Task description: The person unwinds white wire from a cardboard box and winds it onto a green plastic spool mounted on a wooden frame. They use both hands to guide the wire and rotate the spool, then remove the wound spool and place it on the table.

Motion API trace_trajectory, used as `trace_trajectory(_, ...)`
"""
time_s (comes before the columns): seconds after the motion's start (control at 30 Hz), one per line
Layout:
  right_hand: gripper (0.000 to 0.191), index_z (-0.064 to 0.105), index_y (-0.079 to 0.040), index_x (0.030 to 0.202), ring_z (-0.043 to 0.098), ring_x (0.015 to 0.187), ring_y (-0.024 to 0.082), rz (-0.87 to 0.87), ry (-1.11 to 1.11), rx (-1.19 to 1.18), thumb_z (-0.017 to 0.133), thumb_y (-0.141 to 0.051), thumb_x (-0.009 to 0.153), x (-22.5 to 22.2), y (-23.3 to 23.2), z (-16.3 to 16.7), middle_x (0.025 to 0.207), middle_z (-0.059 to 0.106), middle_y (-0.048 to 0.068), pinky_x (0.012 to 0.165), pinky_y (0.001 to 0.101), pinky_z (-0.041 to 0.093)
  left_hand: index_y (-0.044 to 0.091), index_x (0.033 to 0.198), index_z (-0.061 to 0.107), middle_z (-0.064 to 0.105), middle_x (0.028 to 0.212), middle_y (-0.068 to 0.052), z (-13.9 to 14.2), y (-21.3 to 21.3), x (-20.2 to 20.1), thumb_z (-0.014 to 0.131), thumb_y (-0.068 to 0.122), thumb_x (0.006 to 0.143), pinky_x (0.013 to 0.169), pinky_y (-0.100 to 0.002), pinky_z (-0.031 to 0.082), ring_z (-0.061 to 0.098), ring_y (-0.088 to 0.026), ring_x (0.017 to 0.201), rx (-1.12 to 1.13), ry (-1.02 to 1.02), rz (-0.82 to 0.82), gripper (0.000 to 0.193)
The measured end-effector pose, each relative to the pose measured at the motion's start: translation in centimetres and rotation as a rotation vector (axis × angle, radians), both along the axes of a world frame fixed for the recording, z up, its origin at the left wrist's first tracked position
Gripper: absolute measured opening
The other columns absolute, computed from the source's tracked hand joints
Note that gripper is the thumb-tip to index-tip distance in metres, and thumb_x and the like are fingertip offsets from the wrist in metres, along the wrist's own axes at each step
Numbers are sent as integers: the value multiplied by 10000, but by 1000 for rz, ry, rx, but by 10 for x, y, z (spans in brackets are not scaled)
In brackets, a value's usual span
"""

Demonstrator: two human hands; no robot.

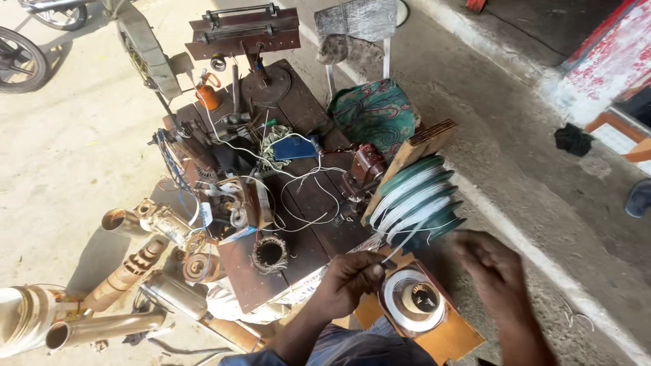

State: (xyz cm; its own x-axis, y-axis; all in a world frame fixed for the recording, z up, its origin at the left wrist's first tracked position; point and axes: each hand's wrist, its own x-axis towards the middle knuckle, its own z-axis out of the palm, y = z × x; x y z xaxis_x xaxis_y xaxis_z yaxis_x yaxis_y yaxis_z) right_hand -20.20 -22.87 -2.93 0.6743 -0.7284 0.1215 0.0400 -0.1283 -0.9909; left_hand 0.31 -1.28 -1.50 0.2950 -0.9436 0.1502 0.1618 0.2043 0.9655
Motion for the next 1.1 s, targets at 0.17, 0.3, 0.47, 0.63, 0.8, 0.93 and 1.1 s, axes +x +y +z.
trace_trajectory(0.17,175,684,22,1094,696,949,196,100,-169,404,685,-73,947,37,8,-48,1028,738,110,826,342,585,-31,1186,694,652,793,-47,-7,-15,8,548,222,1097,589,-272,520,613,-98,673,9,29,2,306)
trace_trajectory(0.3,187,707,12,1111,709,895,210,203,-240,454,651,-57,946,36,-3,-43,986,742,122,787,370,600,-43,1188,693,658,863,-57,-9,-34,5,564,210,1102,636,-279,531,622,-105,729,-15,-31,-42,297)
trace_trajectory(0.47,165,730,26,1102,670,803,164,162,-208,237,638,-54,991,20,-22,-44,892,720,107,714,325,568,-17,1261,660,713,892,-72,-8,-46,4,566,197,1095,674,-264,553,658,-91,757,-49,-27,-56,287)
trace_trajectory(0.63,166,744,30,1113,460,540,122,-207,85,-186,646,-73,1028,-8,-17,-33,677,612,85,473,266,360,18,1342,549,724,854,-55,-10,-48,6,575,165,1101,661,-248,528,656,-67,752,-122,-142,23,284)
trace_trajectory(0.8,141,690,16,1111,571,653,80,-238,-121,-457,659,-113,1067,-12,0,25,830,676,59,563,229,433,23,1322,553,711,874,-56,-2,-53,8,550,164,1112,690,-241,537,669,-67,815,-126,-115,23,253)
trace_trajectory(0.93,89,685,-44,1042,705,759,82,-102,-142,-854,663,-128,1023,4,13,82,976,735,77,615,200,547,27,1279,560,711,862,-45,4,-51,19,532,187,1122,655,-223,519,634,-54,741,-163,-70,101,225)
trace_trajectory(1.1,106,724,-42,951,695,791,157,114,-121,-1185,745,-124,887,41,31,124,894,728,58,702,294,561,12,1239,592,689,836,-41,9,-49,24,573,182,1099,554,-214,453,557,-41,632,-181,53,136,221)
